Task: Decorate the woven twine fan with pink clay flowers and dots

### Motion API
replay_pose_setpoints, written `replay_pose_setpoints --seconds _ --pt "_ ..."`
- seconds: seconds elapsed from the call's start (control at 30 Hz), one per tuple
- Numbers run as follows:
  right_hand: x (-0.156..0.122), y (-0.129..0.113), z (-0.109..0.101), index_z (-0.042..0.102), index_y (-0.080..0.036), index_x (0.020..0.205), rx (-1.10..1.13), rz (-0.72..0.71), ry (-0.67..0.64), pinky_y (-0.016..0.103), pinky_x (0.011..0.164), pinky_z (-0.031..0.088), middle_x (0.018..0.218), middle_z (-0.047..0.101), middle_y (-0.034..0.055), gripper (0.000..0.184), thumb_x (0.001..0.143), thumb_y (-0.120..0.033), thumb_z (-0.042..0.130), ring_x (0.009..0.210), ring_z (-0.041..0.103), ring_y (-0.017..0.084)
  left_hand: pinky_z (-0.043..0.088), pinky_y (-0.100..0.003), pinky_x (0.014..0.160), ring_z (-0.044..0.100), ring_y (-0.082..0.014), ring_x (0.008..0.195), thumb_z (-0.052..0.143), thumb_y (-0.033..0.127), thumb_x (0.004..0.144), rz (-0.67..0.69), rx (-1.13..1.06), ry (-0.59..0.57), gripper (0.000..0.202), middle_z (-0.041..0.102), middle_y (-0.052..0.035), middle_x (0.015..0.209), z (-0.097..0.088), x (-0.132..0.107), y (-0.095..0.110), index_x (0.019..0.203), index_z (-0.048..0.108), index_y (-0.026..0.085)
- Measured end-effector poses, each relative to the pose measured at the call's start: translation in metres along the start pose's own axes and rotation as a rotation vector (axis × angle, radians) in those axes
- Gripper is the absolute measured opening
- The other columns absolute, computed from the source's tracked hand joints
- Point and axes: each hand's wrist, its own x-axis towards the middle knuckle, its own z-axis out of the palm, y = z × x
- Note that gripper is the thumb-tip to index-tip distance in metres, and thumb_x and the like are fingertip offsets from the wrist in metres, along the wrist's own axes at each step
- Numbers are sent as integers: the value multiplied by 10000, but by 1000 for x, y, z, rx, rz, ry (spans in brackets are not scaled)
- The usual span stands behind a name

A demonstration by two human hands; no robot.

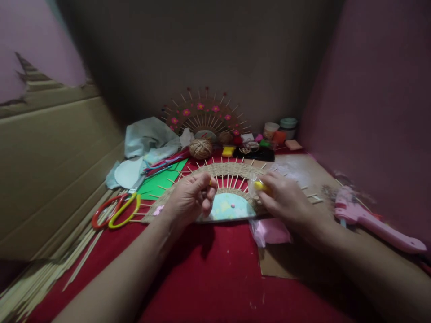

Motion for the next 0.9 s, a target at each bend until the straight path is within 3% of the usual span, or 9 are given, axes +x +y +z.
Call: replay_pose_setpoints --seconds 0.1,0.23,0.37,0.47,0.57,0.7,0.8,0.9 --pt "3 9 -3 586 -155 903 -84 78 -68 324 615 382 827 606 93 190 735 -149 498 712 536 206 427 -144 318 545 -70 411 705 190 702 15 10 -29 115 616 7 605 1 2 0 754 622 129" --pt "7 13 -9 539 -185 753 -170 117 -186 299 554 336 720 596 65 51 767 -210 497 619 500 177 492 -143 430 632 -100 576 673 140 722 11 5 -47 110 662 -46 719 2 3 1 819 643 100" --pt "8 13 -8 490 -197 661 -227 88 -266 287 533 292 669 560 49 119 775 -232 493 588 466 160 399 -155 307 528 -74 378 629 287 781 3 114 -18 171 590 0 562 0 1 10 764 638 117" --pt "7 15 -3 503 -193 649 -226 53 -301 287 545 298 681 551 58 140 778 -246 494 602 476 167 397 -149 330 499 -54 370 648 243 764 125 266 72 120 550 29 534 -7 -4 26 768 647 123" --pt "6 20 1 519 -190 667 -247 60 -343 293 566 321 735 551 73 154 788 -276 475 640 502 184 474 -178 430 580 -84 481 661 195 740 177 353 101 110 613 0 619 -22 -15 46 820 660 120" --pt "5 22 5 517 -201 676 -258 55 -336 309 576 329 760 547 79 159 783 -305 464 651 505 200 516 -228 513 649 -148 613 686 180 699 73 467 167 165 669 -41 706 -50 -38 64 853 654 128" --pt "4 22 6 505 -209 659 -255 55 -333 318 566 322 735 541 79 171 784 -320 468 619 491 199 502 -241 492 640 -155 567 694 228 682 15 601 271 159 662 -31 644 -70 -54 69 804 637 143" --pt "5 22 7 506 -208 670 -264 70 -353 332 586 334 743 545 89 158 782 -313 467 651 506 219 417 -197 416 546 -98 455 673 276 688 -43 877 367 146 598 9 539 -85 -64 67 756 645 150"
